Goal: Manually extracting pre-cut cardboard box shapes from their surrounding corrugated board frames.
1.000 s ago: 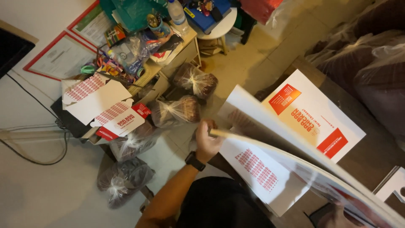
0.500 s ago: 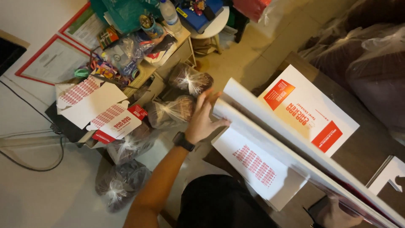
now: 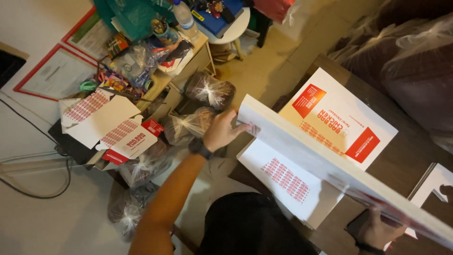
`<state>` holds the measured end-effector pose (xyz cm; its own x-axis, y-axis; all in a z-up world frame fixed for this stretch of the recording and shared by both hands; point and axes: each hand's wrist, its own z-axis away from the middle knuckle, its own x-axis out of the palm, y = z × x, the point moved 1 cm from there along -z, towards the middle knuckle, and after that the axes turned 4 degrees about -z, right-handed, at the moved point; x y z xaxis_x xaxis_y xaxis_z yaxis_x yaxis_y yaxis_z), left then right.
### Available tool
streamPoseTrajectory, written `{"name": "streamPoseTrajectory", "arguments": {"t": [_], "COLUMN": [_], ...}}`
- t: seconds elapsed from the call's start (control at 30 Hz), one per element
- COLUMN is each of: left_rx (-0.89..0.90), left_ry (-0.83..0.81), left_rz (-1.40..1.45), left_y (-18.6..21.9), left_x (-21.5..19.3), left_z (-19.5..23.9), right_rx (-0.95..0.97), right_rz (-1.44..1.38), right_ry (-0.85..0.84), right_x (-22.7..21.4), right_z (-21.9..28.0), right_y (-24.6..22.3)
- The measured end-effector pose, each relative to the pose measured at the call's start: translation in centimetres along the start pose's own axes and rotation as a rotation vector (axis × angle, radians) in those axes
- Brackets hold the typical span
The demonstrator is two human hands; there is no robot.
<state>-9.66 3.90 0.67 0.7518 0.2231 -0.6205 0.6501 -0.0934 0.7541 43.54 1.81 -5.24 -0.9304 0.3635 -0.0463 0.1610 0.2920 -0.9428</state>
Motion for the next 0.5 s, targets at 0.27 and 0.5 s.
{"name": "streamPoseTrajectory", "arguments": {"t": [0.27, 0.5], "left_rx": [-0.21, -0.766], "left_ry": [-0.133, -0.481], "left_rz": [-0.093, -0.062], "left_y": [4.4, -0.7], "left_x": [-0.5, 7.5], "left_z": [2.1, 3.0], "right_rx": [-0.182, 0.33], "right_rz": [0.052, 1.047], "right_ry": [-0.118, -0.453], "right_x": [0.6, 1.9], "right_z": [-5.0, -10.3], "right_y": [-5.3, 2.4]}}
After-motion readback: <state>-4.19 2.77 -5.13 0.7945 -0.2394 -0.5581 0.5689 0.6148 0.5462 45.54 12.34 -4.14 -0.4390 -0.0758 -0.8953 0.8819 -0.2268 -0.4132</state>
